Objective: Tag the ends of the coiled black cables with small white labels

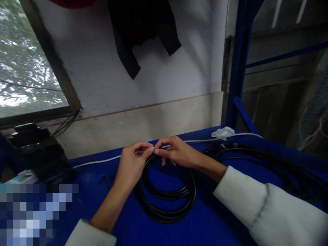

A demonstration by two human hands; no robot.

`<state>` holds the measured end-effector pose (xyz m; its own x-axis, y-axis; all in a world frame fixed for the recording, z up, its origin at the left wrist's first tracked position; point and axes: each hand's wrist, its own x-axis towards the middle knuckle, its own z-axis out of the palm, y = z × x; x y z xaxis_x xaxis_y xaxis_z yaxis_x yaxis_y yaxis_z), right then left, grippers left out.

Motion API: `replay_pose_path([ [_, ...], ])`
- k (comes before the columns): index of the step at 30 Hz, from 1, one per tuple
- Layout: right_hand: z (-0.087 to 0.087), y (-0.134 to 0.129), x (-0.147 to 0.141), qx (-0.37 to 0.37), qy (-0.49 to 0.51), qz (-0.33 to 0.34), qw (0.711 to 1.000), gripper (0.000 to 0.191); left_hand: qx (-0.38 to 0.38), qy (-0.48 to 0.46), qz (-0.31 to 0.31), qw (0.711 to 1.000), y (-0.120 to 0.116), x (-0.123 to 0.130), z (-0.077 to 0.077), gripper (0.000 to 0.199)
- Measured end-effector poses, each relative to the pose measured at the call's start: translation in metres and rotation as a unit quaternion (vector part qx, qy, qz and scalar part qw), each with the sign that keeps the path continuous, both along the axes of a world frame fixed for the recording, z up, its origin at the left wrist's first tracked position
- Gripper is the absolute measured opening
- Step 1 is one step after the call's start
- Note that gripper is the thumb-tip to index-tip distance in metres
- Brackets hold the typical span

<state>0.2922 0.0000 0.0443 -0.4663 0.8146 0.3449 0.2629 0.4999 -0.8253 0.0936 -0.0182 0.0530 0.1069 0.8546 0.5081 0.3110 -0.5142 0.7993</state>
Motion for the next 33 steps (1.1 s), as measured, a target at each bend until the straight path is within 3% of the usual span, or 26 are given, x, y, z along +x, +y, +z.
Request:
replay_pose_path([
  [11, -0.0003, 0.0011, -0.0014, 0.020, 0.002, -0.030, 0.999, 0.020, 0.015, 0.027, -0.017, 0.999, -0.0054, 0.0032, 0.0008, 0.015],
  [22, -0.0012, 0.0023, 0.0009, 0.031, -0.016, -0.025, 0.999, 0.030, 0.024, 0.023, 0.000, 0.999, -0.0057, 0.0045, 0.0012, 0.013],
  [33, 0.0036, -0.0019, -0.0019, 0.012, -0.018, -0.028, 0.999, 0.024, 0.036, 0.042, 0.017, 0.998, -0.0073, 0.0049, 0.0022, 0.012],
])
